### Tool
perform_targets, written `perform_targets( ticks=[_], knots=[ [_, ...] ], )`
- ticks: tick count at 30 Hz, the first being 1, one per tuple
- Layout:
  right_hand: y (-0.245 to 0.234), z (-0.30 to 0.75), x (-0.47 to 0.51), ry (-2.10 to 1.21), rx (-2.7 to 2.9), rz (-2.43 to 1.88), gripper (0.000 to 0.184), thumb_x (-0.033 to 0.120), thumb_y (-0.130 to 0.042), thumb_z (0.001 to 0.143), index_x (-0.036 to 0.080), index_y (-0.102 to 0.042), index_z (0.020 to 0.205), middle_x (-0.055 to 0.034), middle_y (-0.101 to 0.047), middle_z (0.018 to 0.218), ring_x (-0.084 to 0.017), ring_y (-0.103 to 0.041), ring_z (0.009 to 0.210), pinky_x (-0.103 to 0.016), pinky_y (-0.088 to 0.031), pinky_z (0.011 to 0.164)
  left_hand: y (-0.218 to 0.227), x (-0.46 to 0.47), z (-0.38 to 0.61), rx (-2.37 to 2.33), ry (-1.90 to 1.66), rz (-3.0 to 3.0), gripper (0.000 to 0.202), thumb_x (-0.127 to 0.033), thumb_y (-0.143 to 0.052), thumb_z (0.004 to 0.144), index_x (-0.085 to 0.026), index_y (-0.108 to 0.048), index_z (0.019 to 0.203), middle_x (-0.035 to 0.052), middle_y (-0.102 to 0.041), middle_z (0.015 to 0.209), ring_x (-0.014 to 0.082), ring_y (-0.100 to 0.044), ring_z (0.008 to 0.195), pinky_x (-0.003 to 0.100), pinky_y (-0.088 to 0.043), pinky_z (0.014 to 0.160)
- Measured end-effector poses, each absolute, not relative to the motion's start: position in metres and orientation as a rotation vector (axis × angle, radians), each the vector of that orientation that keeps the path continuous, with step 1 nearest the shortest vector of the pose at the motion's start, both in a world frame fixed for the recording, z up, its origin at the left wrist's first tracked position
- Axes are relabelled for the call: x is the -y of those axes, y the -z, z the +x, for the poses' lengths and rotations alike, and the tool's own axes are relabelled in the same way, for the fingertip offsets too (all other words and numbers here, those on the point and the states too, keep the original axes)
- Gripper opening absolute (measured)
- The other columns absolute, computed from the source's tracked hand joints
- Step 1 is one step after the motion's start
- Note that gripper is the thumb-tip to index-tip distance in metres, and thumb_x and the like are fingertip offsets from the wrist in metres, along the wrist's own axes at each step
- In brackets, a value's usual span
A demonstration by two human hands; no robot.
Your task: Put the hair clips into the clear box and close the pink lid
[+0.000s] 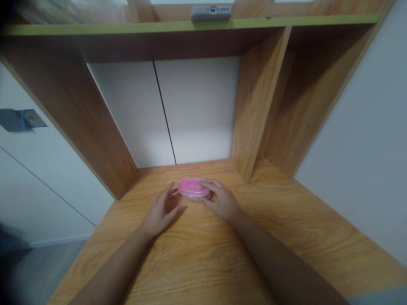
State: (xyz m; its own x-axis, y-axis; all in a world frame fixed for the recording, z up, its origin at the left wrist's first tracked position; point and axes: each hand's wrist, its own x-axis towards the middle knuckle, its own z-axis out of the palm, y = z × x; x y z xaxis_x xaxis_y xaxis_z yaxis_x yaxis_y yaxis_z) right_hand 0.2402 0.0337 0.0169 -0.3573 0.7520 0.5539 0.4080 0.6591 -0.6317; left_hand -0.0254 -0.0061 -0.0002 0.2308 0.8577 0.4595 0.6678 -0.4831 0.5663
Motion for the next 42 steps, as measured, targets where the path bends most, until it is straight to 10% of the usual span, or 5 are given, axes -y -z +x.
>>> perform_targets(
  ticks=[18,23,31,42],
  knots=[
    [0.005,0.291,-0.074,0.043,1.014,-1.533,0.044,0.042,-0.077,0.07,0.018,-0.067,0.106,-0.0126,-0.054,0.104,-0.033,-0.05,0.108,-0.051,-0.044,0.097,0.006,0.003,-0.028,-1.451,-1.069,2.281,0.068,-0.035,-0.062,0.092,-0.026,-0.03,0.151,0.0122,-0.062,0.136,0.0252,-0.064,0.112,0.05,-0.046,0.104],
    [0.002,0.284,-0.068,0.059,0.95,-1.611,0.044,0.041,-0.078,0.069,0.021,-0.067,0.107,-0.0167,-0.046,0.124,-0.036,-0.046,0.115,-0.058,-0.039,0.101,0.005,0.002,-0.029,-1.471,-1.048,2.353,0.055,-0.037,-0.06,0.093,-0.025,-0.043,0.144,0.0118,-0.062,0.137,0.0275,-0.062,0.118,0.051,-0.044,0.105],
    [-0.017,0.259,-0.046,0.04,1.654,-1.134,0.025,0.022,-0.06,0.085,0.025,-0.068,0.109,-0.0098,-0.056,0.128,-0.029,-0.051,0.125,-0.05,-0.038,0.111,-0.001,0.002,-0.03,-1.598,-0.915,2.505,0.04,-0.034,-0.057,0.093,-0.025,-0.06,0.132,0.0101,-0.065,0.133,0.0301,-0.059,0.123,0.053,-0.042,0.107],
    [0.002,0.251,-0.04,-0.457,2.411,-1.035,0.04,0.041,-0.066,0.088,0.029,-0.069,0.126,-0.0107,-0.06,0.137,-0.031,-0.054,0.127,-0.053,-0.039,0.11,-0.004,0.006,-0.028,-1.452,-0.74,2.6,0.032,-0.032,-0.056,0.093,-0.026,-0.068,0.121,0.011,-0.063,0.135,0.0293,-0.059,0.123,0.051,-0.046,0.106]
  ],
)
